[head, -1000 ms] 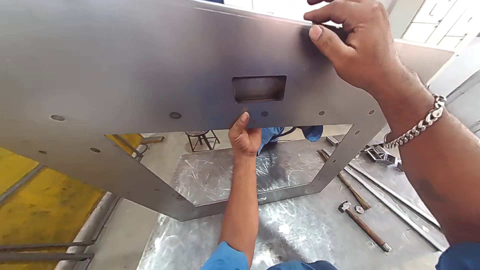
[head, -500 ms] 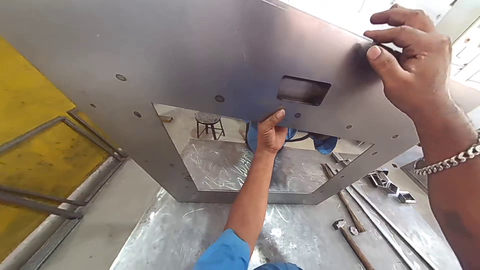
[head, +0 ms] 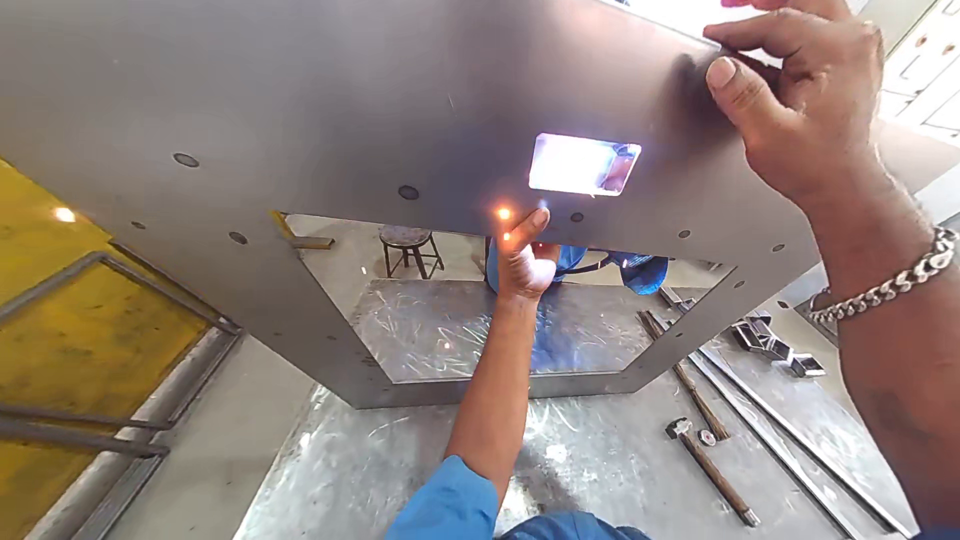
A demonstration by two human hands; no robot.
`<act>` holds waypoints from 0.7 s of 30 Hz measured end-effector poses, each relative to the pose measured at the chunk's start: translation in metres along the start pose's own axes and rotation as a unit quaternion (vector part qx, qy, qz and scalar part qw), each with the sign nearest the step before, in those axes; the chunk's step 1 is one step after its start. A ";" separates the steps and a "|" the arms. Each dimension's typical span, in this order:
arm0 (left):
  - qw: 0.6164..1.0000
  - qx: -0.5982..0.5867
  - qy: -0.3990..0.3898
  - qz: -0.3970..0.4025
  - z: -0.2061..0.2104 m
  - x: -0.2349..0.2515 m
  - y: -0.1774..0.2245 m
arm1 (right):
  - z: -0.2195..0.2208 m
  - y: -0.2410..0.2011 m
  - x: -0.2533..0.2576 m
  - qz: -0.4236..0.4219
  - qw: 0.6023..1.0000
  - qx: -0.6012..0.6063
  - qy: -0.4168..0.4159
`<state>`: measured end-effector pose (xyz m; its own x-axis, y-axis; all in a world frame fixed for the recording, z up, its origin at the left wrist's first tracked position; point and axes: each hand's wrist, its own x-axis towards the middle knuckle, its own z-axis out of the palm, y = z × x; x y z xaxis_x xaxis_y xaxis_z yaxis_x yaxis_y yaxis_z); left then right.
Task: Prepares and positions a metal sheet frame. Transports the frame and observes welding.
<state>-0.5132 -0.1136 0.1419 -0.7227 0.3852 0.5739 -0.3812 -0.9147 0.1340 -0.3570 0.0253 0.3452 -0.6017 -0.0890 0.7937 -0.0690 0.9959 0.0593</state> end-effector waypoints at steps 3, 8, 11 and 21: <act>1.000 -0.008 -0.006 -0.003 -0.001 0.001 0.000 | 0.000 0.000 0.000 -0.002 1.000 0.003 0.004; 1.000 -0.003 0.000 -0.009 0.000 -0.001 0.000 | 0.002 0.001 -0.001 -0.005 1.000 0.003 0.019; 1.000 0.000 0.004 -0.012 0.001 -0.002 0.001 | 0.002 -0.001 -0.001 0.005 1.000 0.001 0.019; 1.000 -0.006 0.007 -0.004 0.003 -0.003 0.001 | 0.002 -0.004 -0.004 0.008 0.999 0.002 0.033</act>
<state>-0.5099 -0.1156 0.1428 -0.7279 0.3934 0.5616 -0.3929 -0.9105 0.1285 -0.3558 0.0217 0.3406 -0.5486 -0.0708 0.8331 -0.0627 0.9971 0.0435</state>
